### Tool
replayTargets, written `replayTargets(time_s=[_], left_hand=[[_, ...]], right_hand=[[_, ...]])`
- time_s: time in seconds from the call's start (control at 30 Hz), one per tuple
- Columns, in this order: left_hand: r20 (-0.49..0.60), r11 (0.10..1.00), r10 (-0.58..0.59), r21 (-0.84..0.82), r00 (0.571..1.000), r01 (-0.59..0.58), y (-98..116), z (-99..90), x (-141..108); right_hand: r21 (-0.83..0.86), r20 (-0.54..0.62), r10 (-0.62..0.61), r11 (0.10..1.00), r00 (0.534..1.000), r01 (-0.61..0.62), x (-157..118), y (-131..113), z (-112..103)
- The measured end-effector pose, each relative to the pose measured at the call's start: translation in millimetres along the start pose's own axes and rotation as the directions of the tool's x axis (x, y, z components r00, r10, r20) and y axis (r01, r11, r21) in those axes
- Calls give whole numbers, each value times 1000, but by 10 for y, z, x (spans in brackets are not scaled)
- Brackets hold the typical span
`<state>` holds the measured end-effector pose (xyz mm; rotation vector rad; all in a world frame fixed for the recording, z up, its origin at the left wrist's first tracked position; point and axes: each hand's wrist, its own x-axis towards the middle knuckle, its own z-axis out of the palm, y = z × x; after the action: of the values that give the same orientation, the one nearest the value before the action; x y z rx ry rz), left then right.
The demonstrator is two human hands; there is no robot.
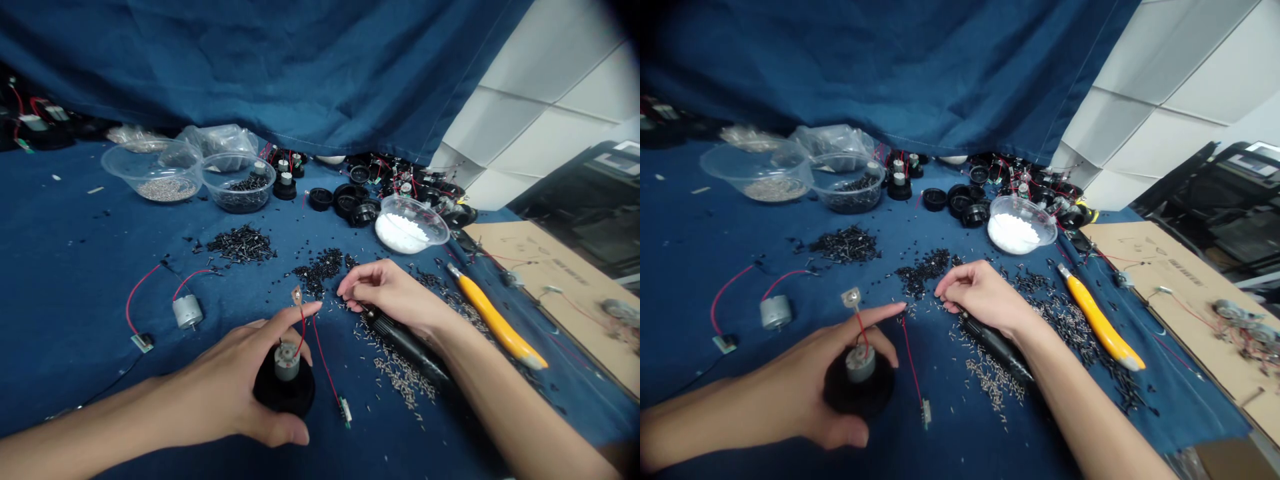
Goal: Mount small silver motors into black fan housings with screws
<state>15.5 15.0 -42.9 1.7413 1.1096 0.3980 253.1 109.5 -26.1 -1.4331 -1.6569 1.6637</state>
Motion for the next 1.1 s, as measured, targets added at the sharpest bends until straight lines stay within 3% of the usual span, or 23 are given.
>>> replayTargets(time_s=[0.37,1.1], left_hand=[[-3,999,-4,48,1000,4,-3,2,-6],[-7,997,-60,53,998,61,46,-4,-13]], right_hand=[[50,2,56,997,998,-56,-19,-33,-18],[38,16,18,999,1000,-19,-7,-13,-13]])
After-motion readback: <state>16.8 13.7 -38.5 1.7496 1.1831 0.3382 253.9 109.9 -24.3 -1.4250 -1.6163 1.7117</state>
